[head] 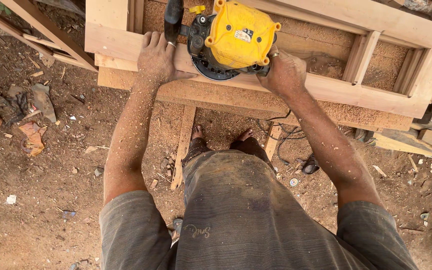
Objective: The person uses a handheld electric router to shape the edges of a wooden frame resting on a workbench. They guide the tool along the frame's perimeter, creating a groove and producing sawdust.
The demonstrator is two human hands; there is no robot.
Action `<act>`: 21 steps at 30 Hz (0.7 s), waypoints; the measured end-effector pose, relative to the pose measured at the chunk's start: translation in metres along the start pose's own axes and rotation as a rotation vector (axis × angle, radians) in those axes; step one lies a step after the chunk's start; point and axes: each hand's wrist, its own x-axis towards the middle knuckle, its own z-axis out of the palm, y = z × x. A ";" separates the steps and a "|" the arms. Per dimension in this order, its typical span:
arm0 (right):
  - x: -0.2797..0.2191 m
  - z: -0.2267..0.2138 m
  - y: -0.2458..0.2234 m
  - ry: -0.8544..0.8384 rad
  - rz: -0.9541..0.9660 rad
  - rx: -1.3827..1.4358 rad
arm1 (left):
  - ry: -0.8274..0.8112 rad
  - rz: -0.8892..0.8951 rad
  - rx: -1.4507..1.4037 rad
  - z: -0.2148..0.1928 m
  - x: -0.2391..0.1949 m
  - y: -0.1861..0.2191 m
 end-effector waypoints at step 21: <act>0.036 0.025 0.030 -0.030 0.073 -0.128 | 0.007 0.015 0.010 0.007 -0.002 -0.004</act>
